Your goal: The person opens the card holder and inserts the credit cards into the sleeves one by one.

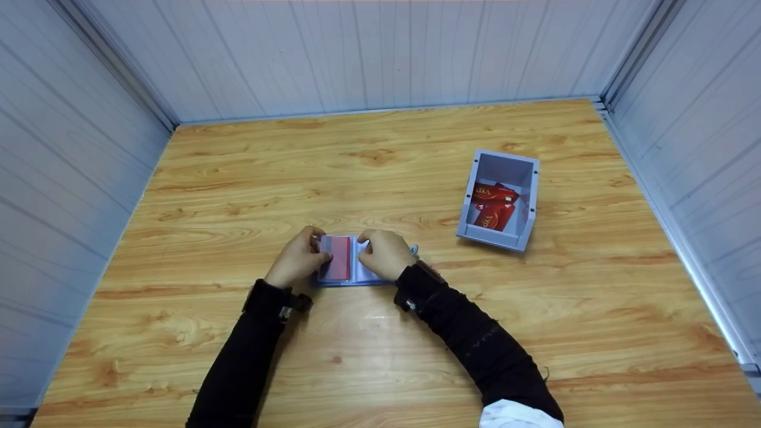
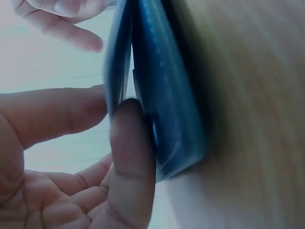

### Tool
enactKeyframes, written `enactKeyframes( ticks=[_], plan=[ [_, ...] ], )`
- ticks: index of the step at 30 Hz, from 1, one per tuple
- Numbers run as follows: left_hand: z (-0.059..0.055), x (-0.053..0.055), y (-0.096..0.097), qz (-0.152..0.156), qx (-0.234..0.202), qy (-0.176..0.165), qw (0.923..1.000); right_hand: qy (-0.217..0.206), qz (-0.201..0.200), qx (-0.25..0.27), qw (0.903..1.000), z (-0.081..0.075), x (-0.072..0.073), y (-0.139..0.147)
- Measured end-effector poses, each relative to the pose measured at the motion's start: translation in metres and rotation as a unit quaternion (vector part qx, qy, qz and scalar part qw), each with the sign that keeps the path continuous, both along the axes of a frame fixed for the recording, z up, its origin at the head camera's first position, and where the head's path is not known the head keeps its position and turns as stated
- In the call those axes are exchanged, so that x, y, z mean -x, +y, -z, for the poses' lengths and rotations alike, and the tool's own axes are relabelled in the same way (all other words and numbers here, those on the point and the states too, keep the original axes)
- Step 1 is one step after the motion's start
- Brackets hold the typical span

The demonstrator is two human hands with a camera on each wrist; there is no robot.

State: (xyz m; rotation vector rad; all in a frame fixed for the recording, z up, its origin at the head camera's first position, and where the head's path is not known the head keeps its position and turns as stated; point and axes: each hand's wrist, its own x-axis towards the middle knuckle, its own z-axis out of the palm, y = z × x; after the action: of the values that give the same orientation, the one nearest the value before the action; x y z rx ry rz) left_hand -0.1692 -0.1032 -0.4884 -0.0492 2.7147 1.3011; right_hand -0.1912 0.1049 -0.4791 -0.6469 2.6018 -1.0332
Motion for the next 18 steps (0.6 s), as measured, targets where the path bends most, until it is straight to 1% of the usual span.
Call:
enactKeyframes(
  ticks=[3,8,11,13,18],
  plan=[
    [-0.001,-0.002,0.001,0.001,0.027,0.017,0.9995,0.056,0.005,-0.044,0.9975,0.001,0.0,0.005],
    [-0.002,-0.005,0.006,-0.003,0.083,0.029,0.9961,0.084,-0.003,-0.093,0.9921,0.003,-0.001,0.011],
    [-0.002,-0.007,0.009,-0.003,0.12,0.039,0.992,0.091,-0.007,-0.102,0.9906,0.004,0.0,0.013],
    [-0.002,-0.008,0.011,-0.002,0.141,0.049,0.9888,0.088,-0.006,-0.103,0.9908,0.005,0.0,0.013],
    [-0.002,-0.01,0.014,0.0,0.167,0.072,0.9833,0.061,-0.003,-0.095,0.9936,0.004,0.001,0.016]
  ],
)
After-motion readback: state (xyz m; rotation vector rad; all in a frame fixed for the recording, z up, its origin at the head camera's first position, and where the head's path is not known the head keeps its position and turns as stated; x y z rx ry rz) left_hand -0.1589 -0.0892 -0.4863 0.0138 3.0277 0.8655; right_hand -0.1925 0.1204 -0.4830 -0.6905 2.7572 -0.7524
